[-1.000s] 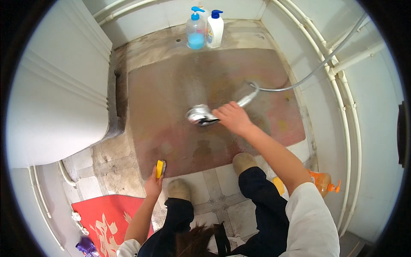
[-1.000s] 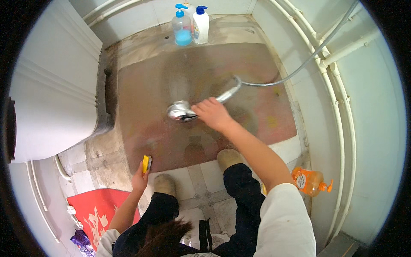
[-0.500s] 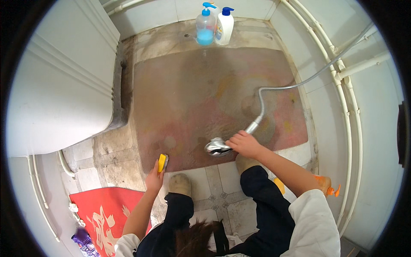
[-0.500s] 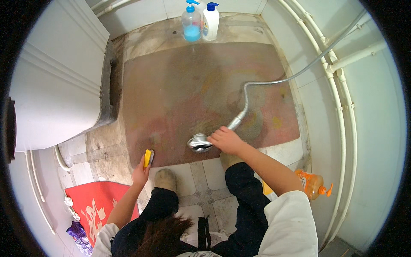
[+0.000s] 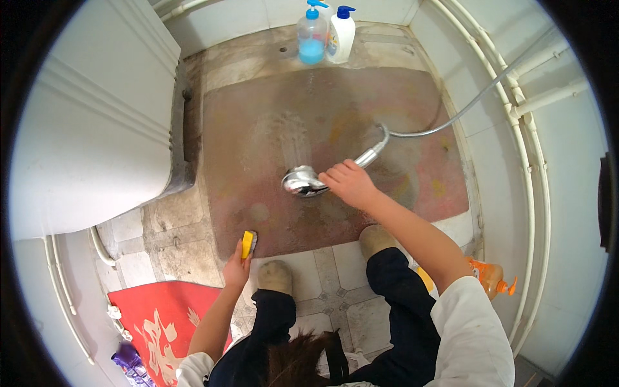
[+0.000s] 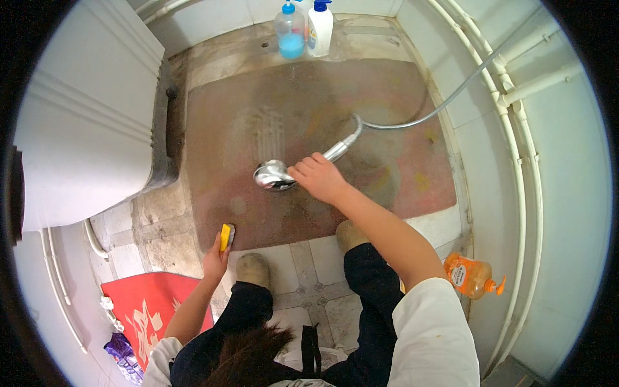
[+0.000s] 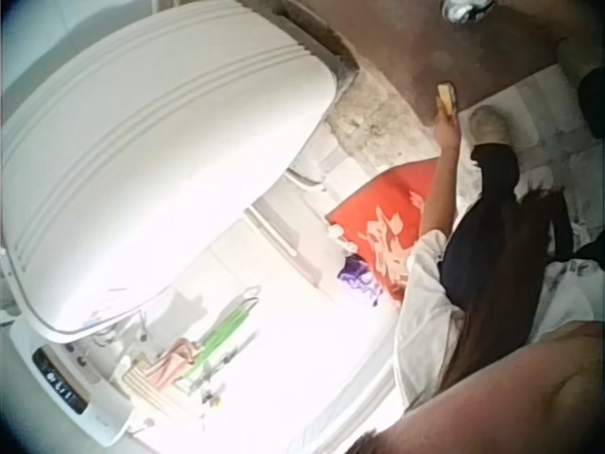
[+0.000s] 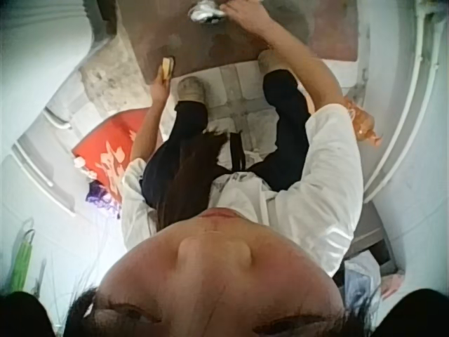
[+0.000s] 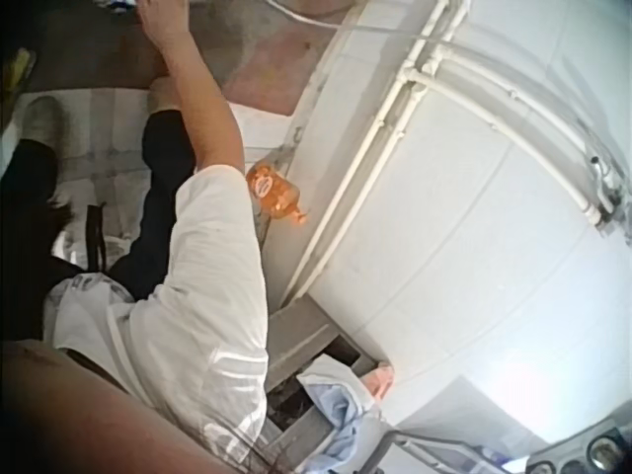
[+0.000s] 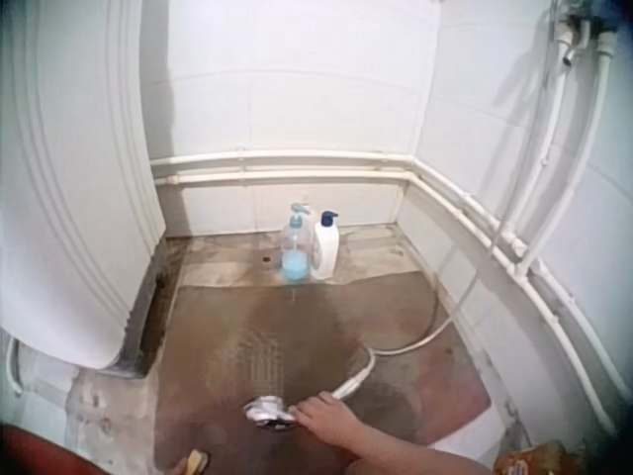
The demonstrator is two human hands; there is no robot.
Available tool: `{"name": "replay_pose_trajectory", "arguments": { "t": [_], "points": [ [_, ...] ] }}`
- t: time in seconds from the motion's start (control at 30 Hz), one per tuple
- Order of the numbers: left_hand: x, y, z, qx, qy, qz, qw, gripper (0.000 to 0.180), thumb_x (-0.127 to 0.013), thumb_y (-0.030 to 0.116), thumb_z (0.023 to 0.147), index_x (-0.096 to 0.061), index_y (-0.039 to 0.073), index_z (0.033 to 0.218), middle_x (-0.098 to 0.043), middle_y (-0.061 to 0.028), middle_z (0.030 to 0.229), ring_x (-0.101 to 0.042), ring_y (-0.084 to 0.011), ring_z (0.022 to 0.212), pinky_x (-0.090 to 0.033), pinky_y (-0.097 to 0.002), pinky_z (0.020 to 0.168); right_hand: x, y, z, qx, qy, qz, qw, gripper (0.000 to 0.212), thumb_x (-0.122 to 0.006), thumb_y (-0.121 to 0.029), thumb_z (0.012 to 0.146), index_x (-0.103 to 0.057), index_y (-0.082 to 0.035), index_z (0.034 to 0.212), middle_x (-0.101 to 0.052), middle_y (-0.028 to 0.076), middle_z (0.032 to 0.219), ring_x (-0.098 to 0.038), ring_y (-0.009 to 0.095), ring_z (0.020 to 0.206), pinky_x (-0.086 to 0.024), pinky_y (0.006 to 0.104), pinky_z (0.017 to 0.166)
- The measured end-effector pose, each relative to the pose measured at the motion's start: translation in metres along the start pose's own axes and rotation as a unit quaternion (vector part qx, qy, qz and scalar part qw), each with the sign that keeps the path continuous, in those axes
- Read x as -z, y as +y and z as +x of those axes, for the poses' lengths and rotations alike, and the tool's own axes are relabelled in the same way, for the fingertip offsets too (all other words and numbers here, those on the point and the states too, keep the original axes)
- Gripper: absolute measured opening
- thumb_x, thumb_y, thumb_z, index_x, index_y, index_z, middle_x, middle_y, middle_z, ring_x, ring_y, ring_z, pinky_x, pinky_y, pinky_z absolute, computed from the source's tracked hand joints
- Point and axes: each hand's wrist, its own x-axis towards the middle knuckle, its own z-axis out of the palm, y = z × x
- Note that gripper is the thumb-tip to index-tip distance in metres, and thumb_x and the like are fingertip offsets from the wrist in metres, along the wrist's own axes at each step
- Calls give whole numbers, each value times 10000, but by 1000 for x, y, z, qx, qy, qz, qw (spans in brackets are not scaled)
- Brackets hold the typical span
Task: The person scrubs a small rug by hand using a sponge and rinsing it with a shower head.
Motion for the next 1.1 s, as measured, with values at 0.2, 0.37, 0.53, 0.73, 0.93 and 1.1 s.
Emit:
{"name": "replay_pose_trajectory", "arguments": {
  "t": [0.2,0.37,0.53,0.73,0.93,1.1],
  "points": [
    [1,2,0,8,-5,-4,1000,545,-552,276,795,-339,155,1283,-579,-204,864,-564,-356,764,-448,-414,635,9,14,-31,-22,-44,-42,998,256,-498,-127,692,-527,-99,945,-501,12,771,-487,163,757,-358,296,716],
    [-5,-9,0,-18,16,12,1000,554,-540,312,798,-327,190,1294,-575,-154,799,-572,-317,689,-448,-400,583,8,-1,-55,4,-66,-9,998,255,-485,-131,697,-535,-83,943,-498,21,774,-488,171,750,-355,295,719],
    [-9,-10,1,-14,10,13,1000,556,-534,314,802,-315,191,1298,-570,-147,792,-567,-319,687,-446,-405,579,2,-20,-46,27,-81,22,996,257,-485,-126,700,-537,-80,947,-507,17,787,-496,161,765,-355,292,730],
    [-8,-10,-1,-21,13,10,1000,563,-536,310,800,-306,198,1301,-569,-143,798,-566,-323,685,-446,-403,573,-20,-52,1,65,-22,81,994,243,-493,-124,706,-530,-73,941,-509,19,772,-502,155,764,-357,283,725],
    [-4,0,0,1,0,-2,1000,558,-566,259,783,-337,169,1285,-584,-187,823,-570,-345,726,-450,-399,602,-25,-55,30,58,2,63,996,225,-494,-120,710,-527,-72,927,-509,16,771,-503,151,765,-355,279,720],
    [0,-1,1,-9,-19,17,1000,582,-543,279,799,-275,209,1312,-578,-181,862,-569,-346,730,-453,-405,595,-22,-47,36,40,35,48,997,226,-496,-131,703,-528,-89,922,-504,6,769,-494,147,746,-361,281,709]
  ]
}}
